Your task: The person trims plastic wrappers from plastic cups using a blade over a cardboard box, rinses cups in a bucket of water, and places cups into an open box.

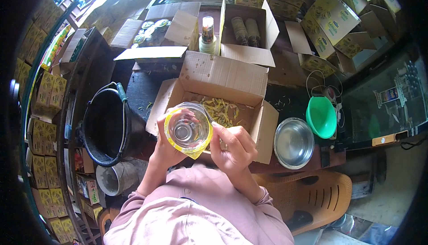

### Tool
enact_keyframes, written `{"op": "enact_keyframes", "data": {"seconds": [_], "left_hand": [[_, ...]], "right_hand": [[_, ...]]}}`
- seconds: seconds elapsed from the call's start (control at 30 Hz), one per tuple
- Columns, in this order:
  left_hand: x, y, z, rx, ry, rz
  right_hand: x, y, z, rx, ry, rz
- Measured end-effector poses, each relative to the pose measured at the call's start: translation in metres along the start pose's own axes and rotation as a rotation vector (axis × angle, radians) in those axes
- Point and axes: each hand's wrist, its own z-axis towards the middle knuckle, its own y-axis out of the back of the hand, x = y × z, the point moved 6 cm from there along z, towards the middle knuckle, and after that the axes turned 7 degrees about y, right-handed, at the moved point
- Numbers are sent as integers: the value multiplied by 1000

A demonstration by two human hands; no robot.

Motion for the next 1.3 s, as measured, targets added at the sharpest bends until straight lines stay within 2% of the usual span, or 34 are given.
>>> {"op": "enact_keyframes", "data": {"seconds": [0.17,0.27,0.37,0.47,0.57,0.67,0.8,0.93,1.07,1.17,1.3], "left_hand": [[-2,-3,1,35,-27,-15],[2,-3,-1,48,48,-56],[-2,-1,3,46,4,62],[12,-4,-3,33,100,-94],[10,-5,-2,73,85,-116],[-4,-6,0,153,-53,92],[15,-11,0,219,155,-319],[20,-17,-3,158,255,-629],[21,-19,-5,136,261,-699],[19,-20,-3,135,256,-606],[21,-20,-3,82,317,-644]], "right_hand": [[-6,0,1,-1,-78,58],[-10,-1,1,8,-153,134],[-9,0,-1,-18,-191,200],[-7,0,-2,-23,-161,184],[-7,0,-2,-16,-138,149],[-12,0,0,0,-170,186],[-19,3,-1,8,-263,245],[-13,1,2,3,-236,188],[-9,0,3,9,-218,157],[-8,1,0,8,-228,145],[-3,5,2,-7,-210,119]]}}
